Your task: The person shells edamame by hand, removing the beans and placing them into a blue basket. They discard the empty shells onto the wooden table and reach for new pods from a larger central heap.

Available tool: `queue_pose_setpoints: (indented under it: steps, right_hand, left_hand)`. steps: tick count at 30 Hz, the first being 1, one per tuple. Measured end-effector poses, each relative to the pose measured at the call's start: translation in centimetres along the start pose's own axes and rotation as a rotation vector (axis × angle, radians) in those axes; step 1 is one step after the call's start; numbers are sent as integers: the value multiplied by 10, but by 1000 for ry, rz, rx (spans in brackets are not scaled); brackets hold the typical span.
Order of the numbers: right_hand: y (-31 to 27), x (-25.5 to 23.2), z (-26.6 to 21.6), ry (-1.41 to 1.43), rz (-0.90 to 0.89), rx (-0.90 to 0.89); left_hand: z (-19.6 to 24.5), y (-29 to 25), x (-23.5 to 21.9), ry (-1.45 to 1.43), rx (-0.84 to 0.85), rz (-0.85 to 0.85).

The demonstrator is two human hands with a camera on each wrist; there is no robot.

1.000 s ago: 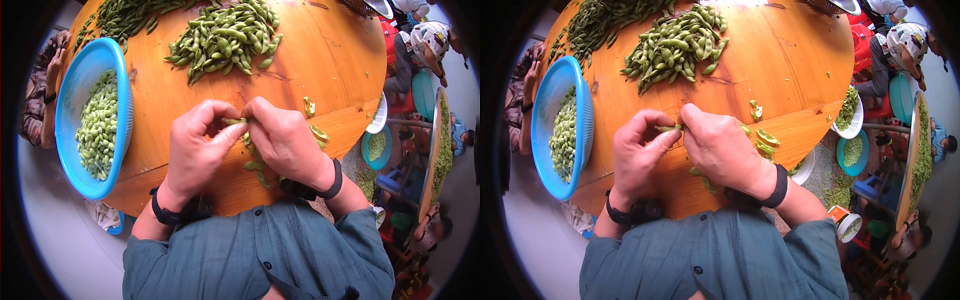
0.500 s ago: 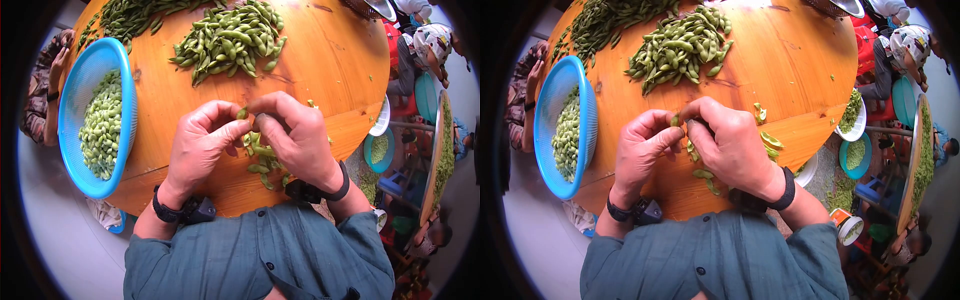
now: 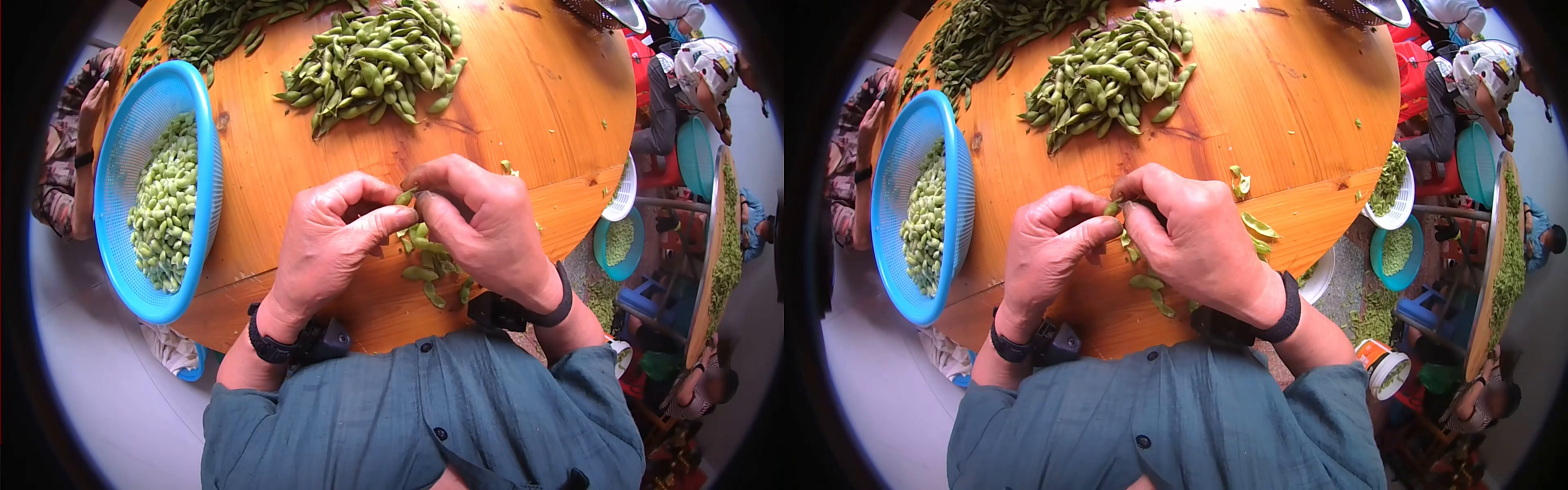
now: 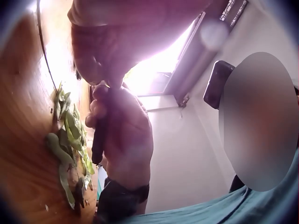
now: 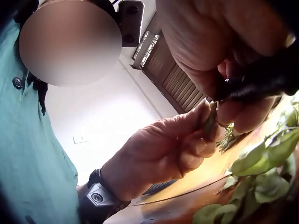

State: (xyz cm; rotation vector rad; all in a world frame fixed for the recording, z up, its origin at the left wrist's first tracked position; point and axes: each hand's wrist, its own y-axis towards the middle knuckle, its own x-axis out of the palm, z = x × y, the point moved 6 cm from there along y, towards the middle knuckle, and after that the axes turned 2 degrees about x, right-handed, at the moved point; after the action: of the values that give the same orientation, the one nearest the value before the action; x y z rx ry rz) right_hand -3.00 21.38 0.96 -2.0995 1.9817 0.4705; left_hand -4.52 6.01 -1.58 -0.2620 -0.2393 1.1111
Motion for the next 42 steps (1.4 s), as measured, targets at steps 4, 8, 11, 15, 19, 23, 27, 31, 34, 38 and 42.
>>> queue_pose_setpoints:
  steps: [4, 8, 11, 15, 19, 23, 27, 31, 34, 38, 42]
  right_hand:
    - [-1, 1, -6, -89, 60, -128]
    - [-3, 2, -7, -180, 99, -194]
    - [-2, 2, -5, -122, 93, -166]
    - [2, 2, 2, 41, 89, -108]
    - [2, 8, 7, 176, 33, -70]
    - [2, 10, 13, 310, -1, 35]
    - [1, 11, 17, 444, -52, 221]
    - [1, 11, 22, 509, -68, 317]
    - [2, 11, 27, 510, -39, 346]
    - [0, 12, 32, 549, 10, 330]
    - [0, 11, 34, 607, 56, 302]
  left_hand:
    - [3, -1, 2, 89, 59, 9]
    - [12, -3, 3, 392, 374, 85]
    - [13, -5, 4, 270, 259, 62]
    - [-2, -2, 8, -46, 59, 14]
    - [-8, 1, 0, -125, 25, -50]
    - [-17, 4, -1, -228, -20, -119]
    - [-18, 5, -1, -348, -64, -179]
    - [-23, 9, 0, -394, -62, -182]
    - [-24, 10, 2, -424, -79, -159]
    - [-21, 12, 2, -441, -64, -139]
    - [-21, 15, 3, -488, -18, -108]
